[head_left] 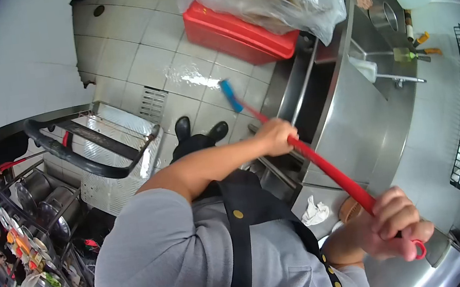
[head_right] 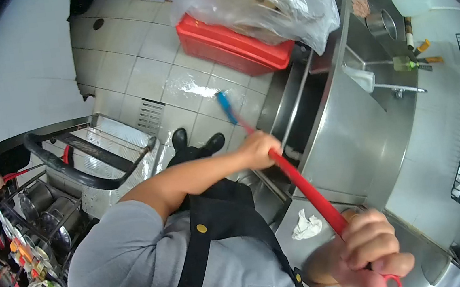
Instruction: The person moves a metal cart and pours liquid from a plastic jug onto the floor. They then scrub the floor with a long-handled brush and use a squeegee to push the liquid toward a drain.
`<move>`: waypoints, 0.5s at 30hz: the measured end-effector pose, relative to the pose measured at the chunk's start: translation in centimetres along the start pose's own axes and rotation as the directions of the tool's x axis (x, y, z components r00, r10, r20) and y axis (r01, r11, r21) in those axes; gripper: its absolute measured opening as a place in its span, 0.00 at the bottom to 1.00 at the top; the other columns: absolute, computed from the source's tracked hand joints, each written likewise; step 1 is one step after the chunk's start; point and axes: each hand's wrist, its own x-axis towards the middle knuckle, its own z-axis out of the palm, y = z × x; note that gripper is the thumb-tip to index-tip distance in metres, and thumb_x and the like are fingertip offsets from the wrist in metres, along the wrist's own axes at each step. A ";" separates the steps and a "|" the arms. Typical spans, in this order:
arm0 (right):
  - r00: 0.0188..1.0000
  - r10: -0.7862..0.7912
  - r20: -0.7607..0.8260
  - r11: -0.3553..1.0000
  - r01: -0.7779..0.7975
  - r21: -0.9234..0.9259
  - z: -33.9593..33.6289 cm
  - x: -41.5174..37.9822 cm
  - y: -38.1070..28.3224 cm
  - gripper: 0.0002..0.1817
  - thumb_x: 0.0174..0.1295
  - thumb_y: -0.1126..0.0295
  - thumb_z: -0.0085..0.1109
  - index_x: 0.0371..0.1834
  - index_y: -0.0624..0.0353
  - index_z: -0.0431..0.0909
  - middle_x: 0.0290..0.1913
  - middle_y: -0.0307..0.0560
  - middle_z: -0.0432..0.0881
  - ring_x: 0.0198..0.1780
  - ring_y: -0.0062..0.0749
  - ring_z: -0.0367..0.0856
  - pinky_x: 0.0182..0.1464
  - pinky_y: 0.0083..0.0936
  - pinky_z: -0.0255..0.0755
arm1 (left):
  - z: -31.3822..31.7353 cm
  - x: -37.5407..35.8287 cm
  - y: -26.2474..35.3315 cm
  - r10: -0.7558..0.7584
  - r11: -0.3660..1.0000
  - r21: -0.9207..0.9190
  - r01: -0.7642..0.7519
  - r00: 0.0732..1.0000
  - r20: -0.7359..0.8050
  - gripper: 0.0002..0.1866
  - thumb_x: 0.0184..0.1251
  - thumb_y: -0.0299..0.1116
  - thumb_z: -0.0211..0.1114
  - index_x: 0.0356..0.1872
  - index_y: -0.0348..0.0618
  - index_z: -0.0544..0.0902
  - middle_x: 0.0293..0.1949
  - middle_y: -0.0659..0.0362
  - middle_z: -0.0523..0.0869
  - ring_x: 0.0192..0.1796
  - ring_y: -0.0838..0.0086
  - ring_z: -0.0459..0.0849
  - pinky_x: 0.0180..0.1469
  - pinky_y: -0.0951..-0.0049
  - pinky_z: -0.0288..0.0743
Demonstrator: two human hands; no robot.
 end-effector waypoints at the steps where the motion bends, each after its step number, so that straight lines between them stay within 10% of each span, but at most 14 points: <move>1: 1.000 -0.009 -0.001 1.000 0.009 0.016 -0.6 0.3 -0.3 0.24 0.74 0.44 0.60 0.36 0.49 0.63 0.18 0.31 0.72 0.15 0.17 0.69 0.22 0.19 0.66 | -1.3 -1.8 1.2 -0.037 0.997 0.071 0.037 0.999 -0.005 0.14 0.62 0.40 0.68 0.18 0.47 0.82 0.25 0.48 0.86 0.33 0.47 0.87 0.37 0.47 0.77; 4: 0.976 0.173 0.134 0.864 -0.215 0.455 -0.6 1.1 -0.4 0.23 0.75 0.47 0.61 0.30 0.48 0.64 0.17 0.29 0.71 0.15 0.15 0.67 0.22 0.17 0.65 | -6.1 -5.9 2.0 -0.013 0.967 0.250 0.035 0.996 -0.088 0.20 0.67 0.42 0.67 0.15 0.48 0.79 0.21 0.51 0.83 0.29 0.49 0.84 0.33 0.48 0.75; 8: 0.955 -0.111 0.277 0.738 -0.108 0.666 4.2 2.6 2.2 0.24 0.69 0.58 0.70 0.23 0.52 0.66 0.14 0.34 0.73 0.14 0.23 0.70 0.21 0.19 0.70 | -16.4 -6.2 0.6 0.114 0.961 0.274 0.022 0.876 -0.469 0.19 0.65 0.40 0.69 0.15 0.50 0.78 0.19 0.55 0.81 0.27 0.52 0.83 0.33 0.51 0.73; 15: 0.784 0.078 0.615 0.902 -0.319 0.291 25.2 -2.0 16.0 0.20 0.55 0.77 0.74 0.21 0.54 0.66 0.23 0.45 0.75 0.26 0.35 0.74 0.40 0.31 0.75 | -36.5 -6.5 -15.4 -0.281 0.647 0.427 0.632 0.717 -0.638 0.19 0.63 0.51 0.75 0.37 0.46 0.81 0.45 0.51 0.86 0.51 0.50 0.85 0.50 0.52 0.80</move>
